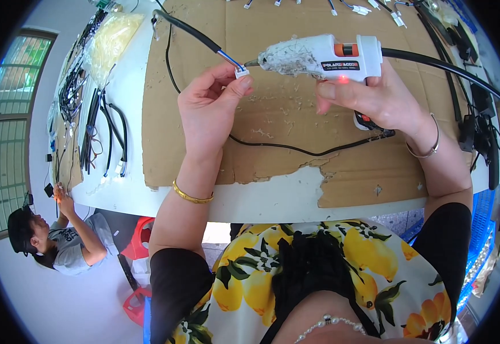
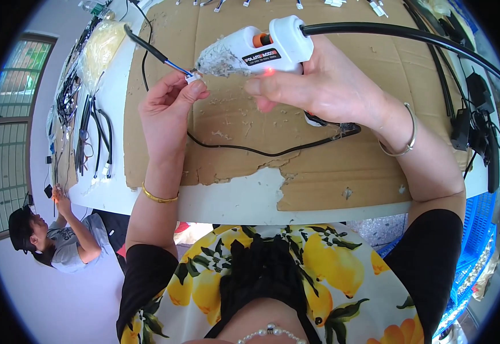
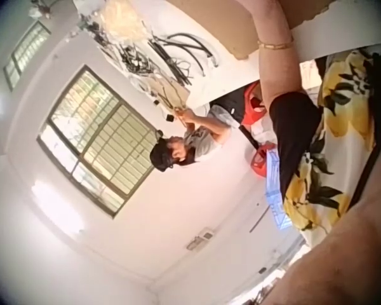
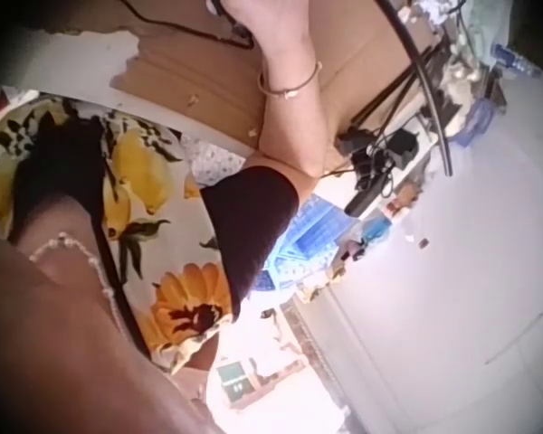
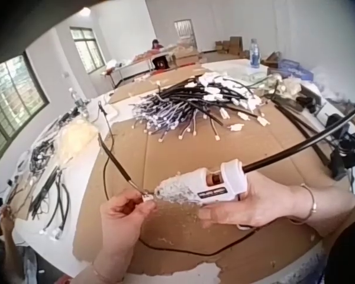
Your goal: Assembling LED light strings by gluing components with a hot glue gun.
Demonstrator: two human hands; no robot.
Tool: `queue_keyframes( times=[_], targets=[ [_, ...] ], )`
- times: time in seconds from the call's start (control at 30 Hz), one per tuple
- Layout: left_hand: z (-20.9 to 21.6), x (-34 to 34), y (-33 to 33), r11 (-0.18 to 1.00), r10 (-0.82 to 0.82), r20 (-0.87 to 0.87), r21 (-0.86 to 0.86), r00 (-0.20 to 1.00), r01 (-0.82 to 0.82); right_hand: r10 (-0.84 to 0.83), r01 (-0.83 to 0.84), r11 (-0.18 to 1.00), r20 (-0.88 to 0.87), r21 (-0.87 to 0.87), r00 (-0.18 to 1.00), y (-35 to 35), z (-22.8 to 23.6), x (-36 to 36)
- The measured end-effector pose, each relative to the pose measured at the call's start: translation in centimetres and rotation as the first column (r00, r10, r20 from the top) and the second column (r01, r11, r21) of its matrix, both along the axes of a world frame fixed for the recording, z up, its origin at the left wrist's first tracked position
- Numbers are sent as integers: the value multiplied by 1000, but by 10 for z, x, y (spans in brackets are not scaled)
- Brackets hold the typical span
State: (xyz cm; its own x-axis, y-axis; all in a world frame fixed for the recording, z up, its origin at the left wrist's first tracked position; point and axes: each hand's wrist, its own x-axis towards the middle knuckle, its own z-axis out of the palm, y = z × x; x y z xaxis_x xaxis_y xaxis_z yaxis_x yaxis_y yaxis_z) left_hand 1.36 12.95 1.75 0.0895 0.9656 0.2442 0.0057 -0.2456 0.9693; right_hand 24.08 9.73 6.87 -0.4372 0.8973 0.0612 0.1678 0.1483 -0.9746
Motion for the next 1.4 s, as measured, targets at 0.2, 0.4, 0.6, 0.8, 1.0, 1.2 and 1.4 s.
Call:
queue_keyframes(
  times=[0.2, 0.4, 0.6, 0.8, 1.0, 1.2, 1.4],
  targets=[
    [-3, 3, -1, 998, 30, -30, 55, 999, -28, -34, 32, 998, -25, -53, 999, -4, -4, -1],
    [-3, 3, -2, 995, 65, -71, 78, 995, -59, -5, 6, 999, 6, -45, 1000, -3, 0, 0],
    [-5, 3, -1, 992, 88, -108, 100, 990, -78, -5, 4, 997, -14, -72, 1000, -2, -3, -1],
    [-9, 2, 0, 984, 112, -150, 155, 982, -88, 30, -33, 995, -29, -94, 999, 0, -5, 0],
    [-7, 4, 0, 970, 156, -192, 217, 969, -113, 21, -30, 992, -81, -120, 997, -1, -4, 0],
    [-6, 5, 0, 957, 186, -229, 262, 956, -124, 14, -21, 989, -52, -147, 999, -2, -1, 0],
    [-7, 6, -2, 967, 171, -218, 226, 961, -120, -25, 29, 983, 24, -180, 999, -5, 0, -3]
  ],
)
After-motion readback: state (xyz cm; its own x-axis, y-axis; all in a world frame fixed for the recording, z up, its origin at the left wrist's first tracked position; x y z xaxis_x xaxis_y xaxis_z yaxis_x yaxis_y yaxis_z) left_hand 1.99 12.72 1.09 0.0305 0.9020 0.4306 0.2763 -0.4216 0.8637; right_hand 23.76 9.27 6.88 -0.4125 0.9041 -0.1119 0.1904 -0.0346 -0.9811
